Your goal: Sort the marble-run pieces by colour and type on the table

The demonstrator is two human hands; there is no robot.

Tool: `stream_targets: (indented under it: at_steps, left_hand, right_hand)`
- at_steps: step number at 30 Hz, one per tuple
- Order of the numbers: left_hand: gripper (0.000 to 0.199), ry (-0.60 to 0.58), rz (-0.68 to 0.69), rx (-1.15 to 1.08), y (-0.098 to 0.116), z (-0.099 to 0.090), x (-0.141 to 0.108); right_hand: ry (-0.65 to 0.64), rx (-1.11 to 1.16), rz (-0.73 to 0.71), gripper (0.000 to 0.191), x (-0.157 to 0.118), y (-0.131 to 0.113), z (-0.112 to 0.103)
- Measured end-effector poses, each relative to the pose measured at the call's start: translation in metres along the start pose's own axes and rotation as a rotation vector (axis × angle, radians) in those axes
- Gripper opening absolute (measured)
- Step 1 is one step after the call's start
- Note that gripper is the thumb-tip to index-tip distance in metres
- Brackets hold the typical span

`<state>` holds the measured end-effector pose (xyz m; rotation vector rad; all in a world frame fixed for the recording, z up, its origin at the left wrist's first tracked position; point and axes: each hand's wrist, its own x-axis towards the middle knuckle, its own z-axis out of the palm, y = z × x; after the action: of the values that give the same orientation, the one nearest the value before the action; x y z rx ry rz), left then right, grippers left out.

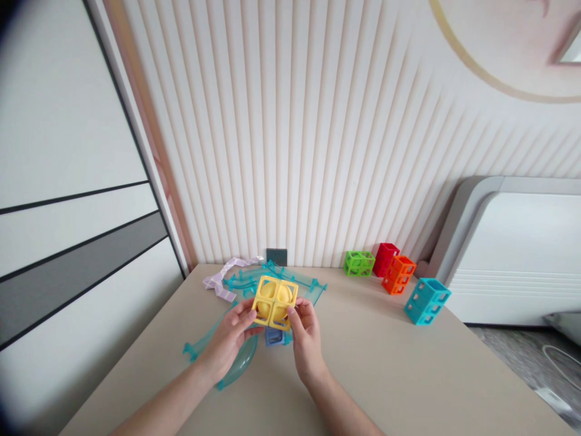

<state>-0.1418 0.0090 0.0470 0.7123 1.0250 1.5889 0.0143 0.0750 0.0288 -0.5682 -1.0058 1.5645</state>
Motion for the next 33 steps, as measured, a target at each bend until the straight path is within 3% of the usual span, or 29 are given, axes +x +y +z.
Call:
stream_targets:
  at_steps: [7, 11, 16, 26, 33]
  left_hand:
    - [0.050, -0.012, 0.011, -0.025, 0.0012, 0.0016, -0.0007]
    - [0.052, -0.078, -0.004, -0.064, 0.0018, 0.0026, -0.0023]
    - [0.066, -0.116, -0.023, -0.116, -0.0032, 0.0024, -0.0029]
    - [0.069, -0.089, 0.044, -0.023, -0.0076, 0.0017, -0.0037]
    - [0.070, -0.158, 0.077, -0.023, -0.0062, 0.0030, -0.0030]
  right_hand:
    - [0.001, -0.001, 0.002, 0.027, 0.0008, 0.0003, -0.0008]
    - [-0.006, -0.004, 0.002, 0.028, 0.0010, -0.0017, 0.0000]
    - [-0.058, -0.012, 0.037, 0.030, -0.0002, -0.0026, 0.0024]
    - [-0.113, -0.028, 0.060, 0.032, -0.0025, -0.0059, 0.0067]
    - [-0.178, -0.058, 0.041, 0.033, -0.0022, -0.0083, 0.0052]
